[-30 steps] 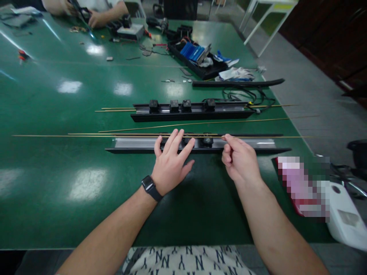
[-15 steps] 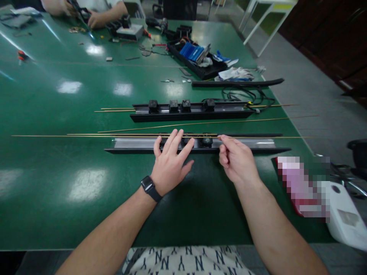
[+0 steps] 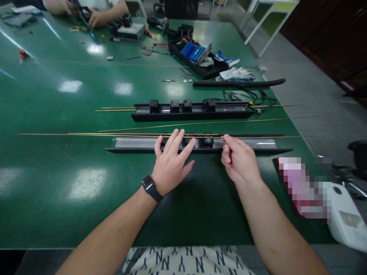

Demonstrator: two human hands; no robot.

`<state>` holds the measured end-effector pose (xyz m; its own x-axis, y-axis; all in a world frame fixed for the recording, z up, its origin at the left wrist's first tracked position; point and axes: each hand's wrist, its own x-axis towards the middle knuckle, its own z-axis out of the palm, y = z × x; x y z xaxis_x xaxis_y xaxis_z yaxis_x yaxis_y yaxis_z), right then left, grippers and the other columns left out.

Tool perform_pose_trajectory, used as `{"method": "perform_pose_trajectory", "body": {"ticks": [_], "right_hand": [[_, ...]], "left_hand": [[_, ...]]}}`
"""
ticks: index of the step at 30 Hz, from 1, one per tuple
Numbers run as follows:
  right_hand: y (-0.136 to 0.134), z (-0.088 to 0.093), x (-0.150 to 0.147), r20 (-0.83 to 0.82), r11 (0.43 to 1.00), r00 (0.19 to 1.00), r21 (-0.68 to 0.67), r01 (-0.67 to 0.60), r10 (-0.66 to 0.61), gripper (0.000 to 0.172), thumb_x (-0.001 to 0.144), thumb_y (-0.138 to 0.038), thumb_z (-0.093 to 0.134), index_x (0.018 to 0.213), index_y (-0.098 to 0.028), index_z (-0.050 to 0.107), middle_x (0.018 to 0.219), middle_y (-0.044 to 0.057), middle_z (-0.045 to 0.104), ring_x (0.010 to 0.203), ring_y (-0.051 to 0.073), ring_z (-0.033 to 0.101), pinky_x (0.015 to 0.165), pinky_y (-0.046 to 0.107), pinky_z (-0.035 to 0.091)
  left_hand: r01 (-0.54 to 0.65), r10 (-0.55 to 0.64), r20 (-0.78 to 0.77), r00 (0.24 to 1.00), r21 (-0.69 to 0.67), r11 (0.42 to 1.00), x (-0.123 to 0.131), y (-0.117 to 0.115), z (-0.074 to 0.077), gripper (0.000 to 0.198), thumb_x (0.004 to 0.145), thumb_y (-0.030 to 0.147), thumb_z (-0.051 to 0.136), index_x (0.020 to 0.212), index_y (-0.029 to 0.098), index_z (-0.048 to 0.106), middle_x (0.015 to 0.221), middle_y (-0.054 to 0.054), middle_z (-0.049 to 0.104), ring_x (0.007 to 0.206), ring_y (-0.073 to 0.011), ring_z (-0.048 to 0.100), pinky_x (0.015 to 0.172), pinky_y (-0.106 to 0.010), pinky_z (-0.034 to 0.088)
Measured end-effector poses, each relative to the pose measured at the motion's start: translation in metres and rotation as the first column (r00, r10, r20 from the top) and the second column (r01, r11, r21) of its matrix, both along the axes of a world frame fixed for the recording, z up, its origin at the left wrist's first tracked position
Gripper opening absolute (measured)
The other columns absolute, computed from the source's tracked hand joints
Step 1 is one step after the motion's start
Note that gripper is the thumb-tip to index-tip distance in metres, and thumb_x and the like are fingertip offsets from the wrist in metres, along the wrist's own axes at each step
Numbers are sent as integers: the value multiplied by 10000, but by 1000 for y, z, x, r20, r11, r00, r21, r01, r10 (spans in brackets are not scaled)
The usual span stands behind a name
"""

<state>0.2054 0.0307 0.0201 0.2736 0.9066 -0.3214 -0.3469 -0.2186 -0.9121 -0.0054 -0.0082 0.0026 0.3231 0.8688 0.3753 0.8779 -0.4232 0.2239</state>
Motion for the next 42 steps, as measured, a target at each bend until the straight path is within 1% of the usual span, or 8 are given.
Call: {"method": "perform_pose_trajectory", "body": {"ticks": [8,14,19,25,34,42], "right_hand": [[1,0,0,-16,1000,1000,-6,22,-22,250,769,-325,875,846,-140,725,531,-54,551,325,47,388,266,155,231],[1,0,1,-12,1000,1000,-10,-10,10,269,766,-344,875,870,-136,740,547,-47,576,323,47,404,264,155,227],[0,1,1,-9,1000,1000,-8,-25,25,276,742,-313,883,914,-135,762,566,-45,589,341,43,415,269,145,231],[0,-2,0,-17,1000,1000,4,-1,1,234,753,-305,877,849,-142,740,537,-54,560,334,44,393,267,149,227],[0,0,-1,-12,999,999,-5,42,-42,201,777,-284,854,831,-133,732,533,-53,553,334,45,393,266,153,231],[1,-1,0,-8,998,998,-4,62,-62,218,763,-286,864,822,-133,720,527,-56,547,332,48,401,270,159,232]], "left_hand": [[0,0,2,1000,-4,1000,0,0,0,595,951,391,693,1516,271,550,1692,-181,400,1595,-350,340,1271,-640,151],[-1,2,1,1000,-5,1000,0,-1,1,592,950,392,695,1512,268,558,1689,-188,403,1596,-351,339,1268,-642,153],[0,0,-2,1000,1,1000,0,0,0,593,954,394,694,1516,268,553,1689,-187,402,1598,-346,334,1266,-642,154],[2,-2,-2,1000,7,1000,-1,0,-1,594,957,401,693,1520,272,549,1694,-185,395,1599,-345,333,1265,-640,152],[3,-3,-6,1000,-1,1000,0,0,0,591,955,397,694,1515,267,556,1694,-187,394,1600,-348,331,1264,-643,156],[2,-2,0,1000,-4,1000,0,0,0,601,948,400,703,1515,271,552,1696,-186,390,1604,-343,322,1265,-642,155]]}}
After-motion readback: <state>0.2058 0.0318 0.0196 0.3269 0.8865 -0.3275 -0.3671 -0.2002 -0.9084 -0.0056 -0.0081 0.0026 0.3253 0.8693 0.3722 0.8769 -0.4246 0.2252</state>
